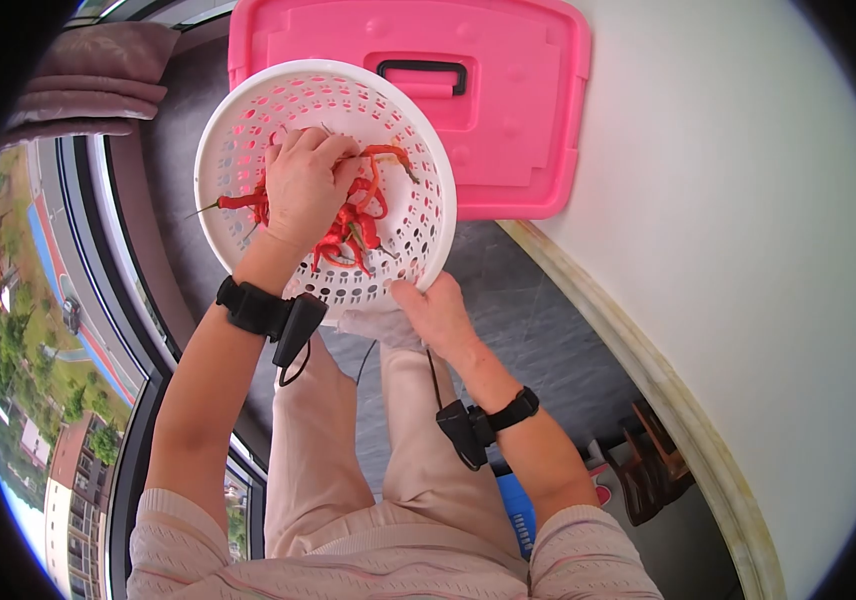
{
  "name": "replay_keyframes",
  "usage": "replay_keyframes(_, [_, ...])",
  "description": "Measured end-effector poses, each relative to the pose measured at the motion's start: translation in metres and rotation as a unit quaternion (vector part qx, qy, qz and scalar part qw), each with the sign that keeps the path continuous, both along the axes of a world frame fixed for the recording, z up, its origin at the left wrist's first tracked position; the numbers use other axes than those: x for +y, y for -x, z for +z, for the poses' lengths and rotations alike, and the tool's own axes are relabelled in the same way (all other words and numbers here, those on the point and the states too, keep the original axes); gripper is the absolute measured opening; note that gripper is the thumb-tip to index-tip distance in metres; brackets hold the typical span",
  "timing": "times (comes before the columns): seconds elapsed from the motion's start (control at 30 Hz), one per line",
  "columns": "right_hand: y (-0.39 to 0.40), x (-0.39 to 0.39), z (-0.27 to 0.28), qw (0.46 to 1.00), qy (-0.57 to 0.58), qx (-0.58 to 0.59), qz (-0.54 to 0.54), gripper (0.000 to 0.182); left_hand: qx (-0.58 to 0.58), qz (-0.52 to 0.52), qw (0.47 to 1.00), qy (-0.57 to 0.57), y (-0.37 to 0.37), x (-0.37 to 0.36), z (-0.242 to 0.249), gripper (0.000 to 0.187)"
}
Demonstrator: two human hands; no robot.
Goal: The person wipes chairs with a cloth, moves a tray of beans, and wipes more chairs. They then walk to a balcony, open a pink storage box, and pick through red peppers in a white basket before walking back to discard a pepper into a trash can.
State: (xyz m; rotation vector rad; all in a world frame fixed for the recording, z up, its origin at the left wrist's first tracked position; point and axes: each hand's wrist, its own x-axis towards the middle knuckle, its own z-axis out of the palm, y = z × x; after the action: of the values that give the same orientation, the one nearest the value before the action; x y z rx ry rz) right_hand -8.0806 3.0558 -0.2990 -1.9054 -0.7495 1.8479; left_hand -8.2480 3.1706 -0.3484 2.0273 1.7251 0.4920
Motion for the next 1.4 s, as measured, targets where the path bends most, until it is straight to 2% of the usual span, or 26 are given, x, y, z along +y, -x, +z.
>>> replay_keyframes(0.2, [0.000, 0.001, -0.001, 1.000, 0.019, 0.020, 0.008, 0.028, -0.043, 0.013, 0.998, 0.038, 0.008, -0.027, 0.008, 0.010])
replay_keyframes(0.37, [0.001, 0.002, 0.004, 1.000, 0.006, 0.024, 0.004, 0.028, -0.121, 0.056, 0.991, -0.026, -0.008, -0.023, 0.029, 0.012])
replay_keyframes(0.47, [0.002, 0.002, 0.006, 1.000, 0.005, 0.016, -0.003, 0.029, -0.098, 0.019, 0.995, -0.013, -0.020, -0.020, 0.039, 0.015])
replay_keyframes(0.53, [-0.001, 0.003, 0.006, 1.000, 0.008, 0.015, 0.009, 0.030, -0.093, 0.023, 0.995, -0.037, -0.024, -0.013, 0.024, 0.015])
replay_keyframes(0.6, [-0.005, 0.004, 0.004, 1.000, 0.006, 0.002, 0.027, 0.030, -0.040, 0.019, 0.998, -0.047, -0.025, -0.004, 0.015, 0.016])
replay_keyframes(0.83, [-0.008, 0.008, 0.005, 0.998, 0.013, -0.015, 0.054, 0.030, 0.026, -0.002, 1.000, -0.009, -0.031, 0.008, 0.000, 0.013])
replay_keyframes(1.17, [-0.005, 0.006, 0.001, 0.999, 0.002, -0.005, 0.031, 0.030, 0.039, -0.019, 0.999, 0.020, -0.024, -0.004, 0.000, 0.012])
replay_keyframes(1.4, [-0.005, 0.005, 0.003, 0.998, -0.001, -0.017, 0.056, 0.031, -0.034, 0.048, 0.998, 0.035, -0.008, -0.014, 0.012, 0.012])
